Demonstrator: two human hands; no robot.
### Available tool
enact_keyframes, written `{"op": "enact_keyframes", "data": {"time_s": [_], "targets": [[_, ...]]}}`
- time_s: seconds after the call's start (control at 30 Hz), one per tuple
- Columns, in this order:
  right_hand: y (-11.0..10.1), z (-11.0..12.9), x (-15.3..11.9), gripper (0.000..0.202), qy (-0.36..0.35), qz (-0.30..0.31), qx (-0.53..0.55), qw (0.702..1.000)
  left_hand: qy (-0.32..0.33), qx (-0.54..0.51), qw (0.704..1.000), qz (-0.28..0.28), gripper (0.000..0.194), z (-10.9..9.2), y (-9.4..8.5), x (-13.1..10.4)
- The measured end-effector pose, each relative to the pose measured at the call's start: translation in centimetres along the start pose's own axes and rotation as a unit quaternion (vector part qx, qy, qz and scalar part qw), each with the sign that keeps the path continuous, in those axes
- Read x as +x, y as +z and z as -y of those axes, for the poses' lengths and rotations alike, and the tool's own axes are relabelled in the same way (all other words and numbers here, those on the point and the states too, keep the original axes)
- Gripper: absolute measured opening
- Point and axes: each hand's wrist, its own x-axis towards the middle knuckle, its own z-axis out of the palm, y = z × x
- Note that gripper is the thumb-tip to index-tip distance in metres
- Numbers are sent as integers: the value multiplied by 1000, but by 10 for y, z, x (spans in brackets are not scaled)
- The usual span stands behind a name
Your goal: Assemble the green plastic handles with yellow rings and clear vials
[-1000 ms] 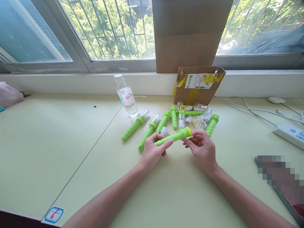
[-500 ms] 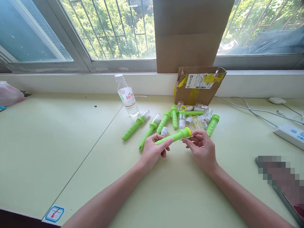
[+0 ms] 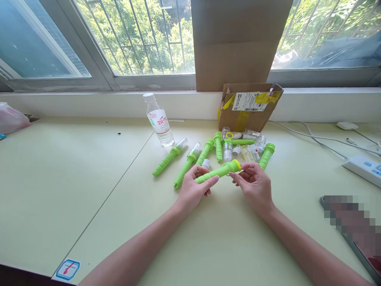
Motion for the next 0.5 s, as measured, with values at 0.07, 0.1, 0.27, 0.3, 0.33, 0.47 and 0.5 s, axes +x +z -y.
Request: {"op": "enact_keyframes", "data": {"time_s": [0.07,0.1,0.27,0.3,0.33,0.47,0.5], "targets": [[0,1,1,38,9,5,12,1000,21,12,1000,-7,37,0,1,-1],[0,1,2,39,14,6,17,1000,29,18,999,-11,36,0,1,-1],[0,2,2,39,26,5,32,999,50,36,998,-29,34,2,0,0],[0,1,2,38,26,3,33,999,52,36,997,-33,33,2,0,0],[0,1,2,38,26,3,34,999,52,35,997,-36,33,2,0,0],[0,0,1,36,22,-1,33,999,40,28,998,-43,34,1,1,0],[0,0,0,36,20,-1,33,999,35,26,998,-43,34,0,1,0]]}}
